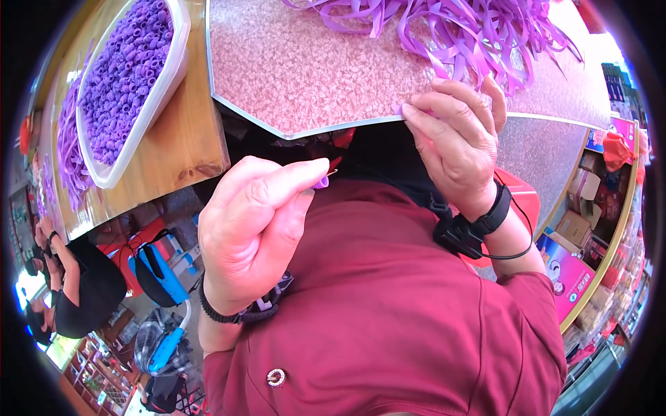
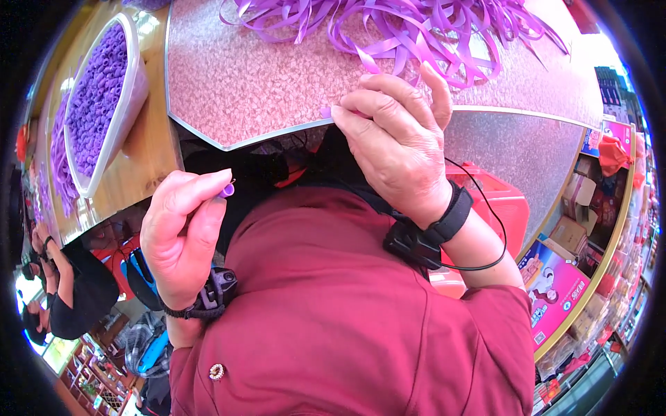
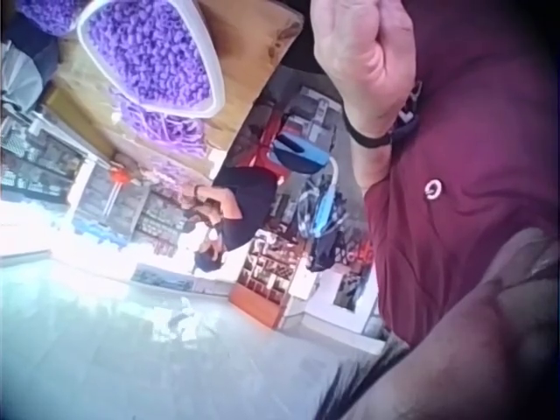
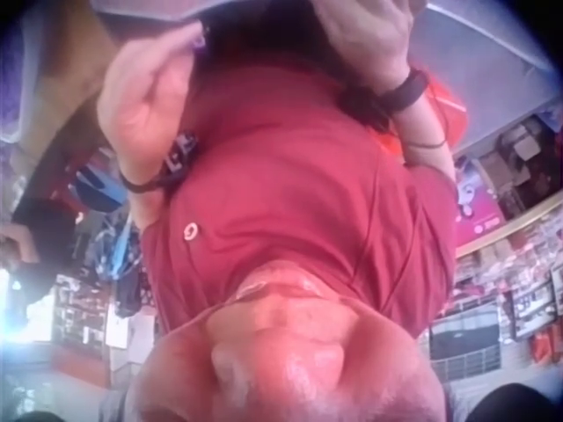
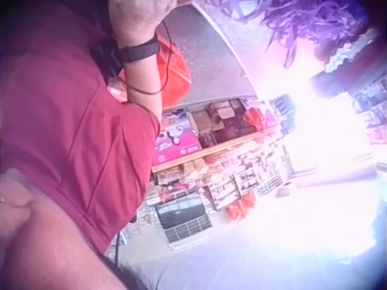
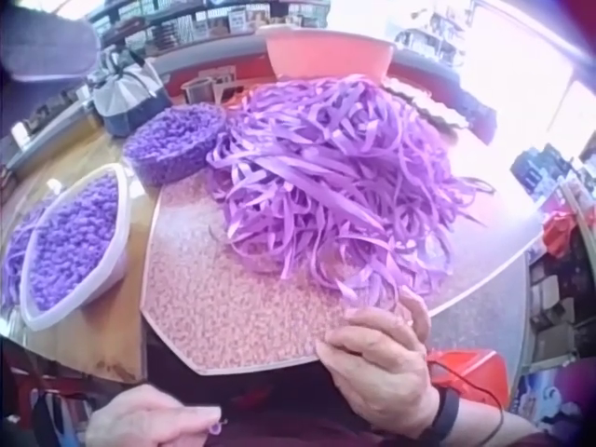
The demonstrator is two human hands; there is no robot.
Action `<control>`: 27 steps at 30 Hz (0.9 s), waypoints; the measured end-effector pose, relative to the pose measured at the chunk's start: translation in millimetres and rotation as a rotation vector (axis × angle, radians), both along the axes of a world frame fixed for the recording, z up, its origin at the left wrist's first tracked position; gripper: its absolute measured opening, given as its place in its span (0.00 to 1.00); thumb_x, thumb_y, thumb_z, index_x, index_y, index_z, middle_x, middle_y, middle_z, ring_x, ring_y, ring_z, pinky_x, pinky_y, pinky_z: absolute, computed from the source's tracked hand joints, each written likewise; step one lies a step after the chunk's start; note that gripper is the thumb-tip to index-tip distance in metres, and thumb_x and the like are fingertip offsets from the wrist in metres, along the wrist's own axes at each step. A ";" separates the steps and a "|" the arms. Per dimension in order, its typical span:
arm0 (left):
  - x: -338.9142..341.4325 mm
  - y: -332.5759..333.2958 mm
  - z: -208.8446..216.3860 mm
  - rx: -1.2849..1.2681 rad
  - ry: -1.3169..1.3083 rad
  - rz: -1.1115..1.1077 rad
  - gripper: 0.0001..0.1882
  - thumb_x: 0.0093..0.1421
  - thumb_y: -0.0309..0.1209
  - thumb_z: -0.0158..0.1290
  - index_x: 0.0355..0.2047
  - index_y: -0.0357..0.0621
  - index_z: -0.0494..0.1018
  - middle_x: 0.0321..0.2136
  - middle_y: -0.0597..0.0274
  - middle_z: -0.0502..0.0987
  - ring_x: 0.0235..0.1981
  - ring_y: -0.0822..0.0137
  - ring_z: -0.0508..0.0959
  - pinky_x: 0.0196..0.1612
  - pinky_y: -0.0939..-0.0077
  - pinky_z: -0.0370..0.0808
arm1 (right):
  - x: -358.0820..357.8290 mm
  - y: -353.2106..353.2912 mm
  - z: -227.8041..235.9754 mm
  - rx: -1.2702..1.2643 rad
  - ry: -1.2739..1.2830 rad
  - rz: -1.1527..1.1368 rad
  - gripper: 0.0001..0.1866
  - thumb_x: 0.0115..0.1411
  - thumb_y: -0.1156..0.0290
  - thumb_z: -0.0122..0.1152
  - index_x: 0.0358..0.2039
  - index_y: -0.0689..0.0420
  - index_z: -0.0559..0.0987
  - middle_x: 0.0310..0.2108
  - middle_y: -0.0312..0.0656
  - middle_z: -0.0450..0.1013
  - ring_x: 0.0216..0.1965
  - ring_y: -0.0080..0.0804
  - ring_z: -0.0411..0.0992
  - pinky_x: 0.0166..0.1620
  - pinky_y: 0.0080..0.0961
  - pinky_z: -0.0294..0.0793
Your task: Attaching small purple plastic components to purple ribbons at a factory workbench.
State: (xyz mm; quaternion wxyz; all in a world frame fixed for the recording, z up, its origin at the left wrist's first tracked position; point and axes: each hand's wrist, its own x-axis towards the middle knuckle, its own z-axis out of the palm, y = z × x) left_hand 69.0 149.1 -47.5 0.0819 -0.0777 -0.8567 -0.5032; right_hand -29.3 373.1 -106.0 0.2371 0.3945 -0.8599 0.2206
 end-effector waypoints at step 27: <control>-0.9 5.1 4.3 -0.035 0.092 -0.050 0.15 0.49 0.14 0.53 0.38 0.36 0.75 0.27 0.59 0.75 0.27 0.70 0.73 0.31 0.82 0.70 | 6.8 -8.0 31.0 -0.432 -0.587 0.291 0.08 0.50 0.82 0.62 0.33 0.63 0.76 0.31 0.41 0.73 0.34 0.30 0.72 0.40 0.23 0.70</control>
